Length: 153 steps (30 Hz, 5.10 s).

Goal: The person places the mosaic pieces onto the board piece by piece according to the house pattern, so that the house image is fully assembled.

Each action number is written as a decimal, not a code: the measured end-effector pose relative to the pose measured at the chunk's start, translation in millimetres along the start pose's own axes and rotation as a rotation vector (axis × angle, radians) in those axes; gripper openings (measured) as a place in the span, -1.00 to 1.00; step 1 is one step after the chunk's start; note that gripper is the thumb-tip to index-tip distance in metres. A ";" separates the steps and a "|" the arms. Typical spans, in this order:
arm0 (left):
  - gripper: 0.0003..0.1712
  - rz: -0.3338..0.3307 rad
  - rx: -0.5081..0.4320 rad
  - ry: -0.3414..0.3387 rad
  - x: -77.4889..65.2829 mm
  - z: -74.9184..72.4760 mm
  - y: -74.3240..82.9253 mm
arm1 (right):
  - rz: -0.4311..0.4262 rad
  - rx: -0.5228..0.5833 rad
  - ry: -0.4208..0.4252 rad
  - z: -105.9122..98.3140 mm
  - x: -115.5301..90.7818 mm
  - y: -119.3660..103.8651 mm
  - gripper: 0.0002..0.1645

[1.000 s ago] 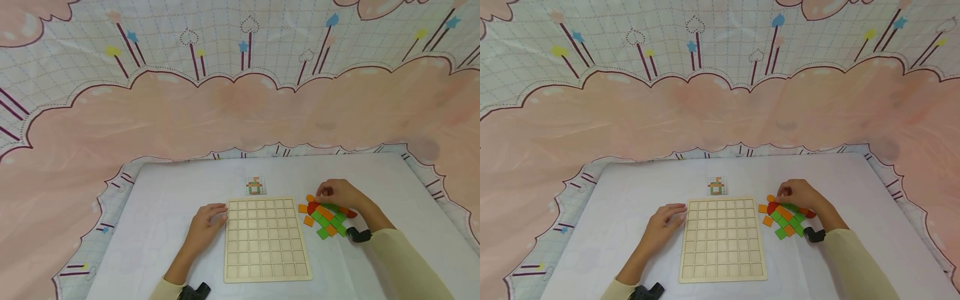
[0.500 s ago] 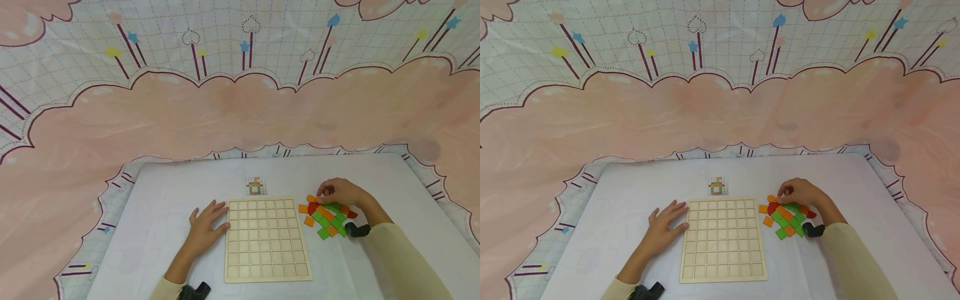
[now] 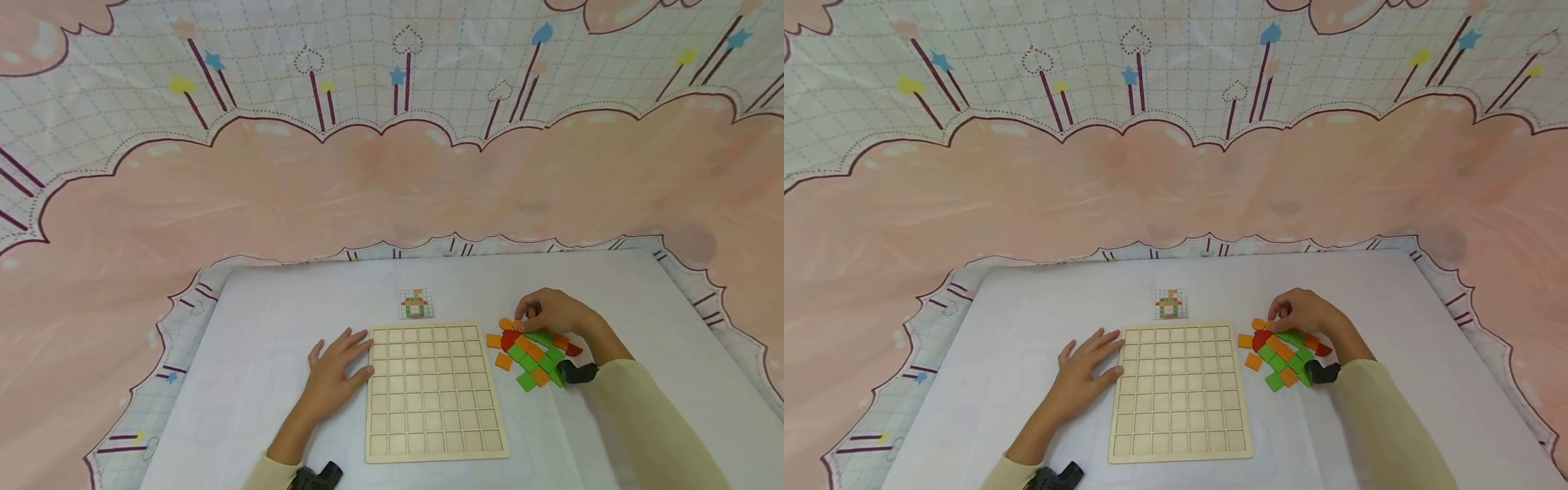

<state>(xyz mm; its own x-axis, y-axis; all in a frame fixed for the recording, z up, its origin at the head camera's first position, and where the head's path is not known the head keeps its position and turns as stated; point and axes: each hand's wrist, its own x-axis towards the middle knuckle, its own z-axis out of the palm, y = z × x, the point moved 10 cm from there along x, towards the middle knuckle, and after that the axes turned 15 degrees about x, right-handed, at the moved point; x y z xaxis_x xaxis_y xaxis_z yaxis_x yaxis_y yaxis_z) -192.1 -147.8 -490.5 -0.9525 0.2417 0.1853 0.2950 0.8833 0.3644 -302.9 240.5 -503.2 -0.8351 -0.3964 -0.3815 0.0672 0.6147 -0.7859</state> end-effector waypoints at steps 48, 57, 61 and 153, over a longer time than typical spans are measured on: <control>-0.47 0.127 0.007 -0.102 26.0 -0.3 -12.5 | 0.015 0.013 -0.017 1.5 1.1 -0.2 -0.80; -0.49 0.163 0.008 -0.056 25.7 -1.2 -12.3 | 0.012 0.026 -0.015 1.2 -0.5 1.6 -0.79; -0.50 0.157 -0.005 -0.047 25.6 -1.1 -14.0 | 0.012 0.041 -0.015 0.4 -0.8 1.1 -0.79; -0.48 0.166 0.007 -0.043 25.1 -6.9 -19.6 | -0.275 0.085 0.014 102.2 44.4 -110.9 -0.91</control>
<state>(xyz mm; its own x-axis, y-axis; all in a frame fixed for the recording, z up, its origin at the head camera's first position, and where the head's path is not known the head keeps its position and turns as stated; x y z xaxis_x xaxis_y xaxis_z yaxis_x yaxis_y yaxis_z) -221.2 -161.8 -486.7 -0.8929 0.4017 0.2034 0.4486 0.8324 0.3255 -291.6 85.0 -482.7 -0.8359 -0.5303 -0.1416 -0.1179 0.4254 -0.8973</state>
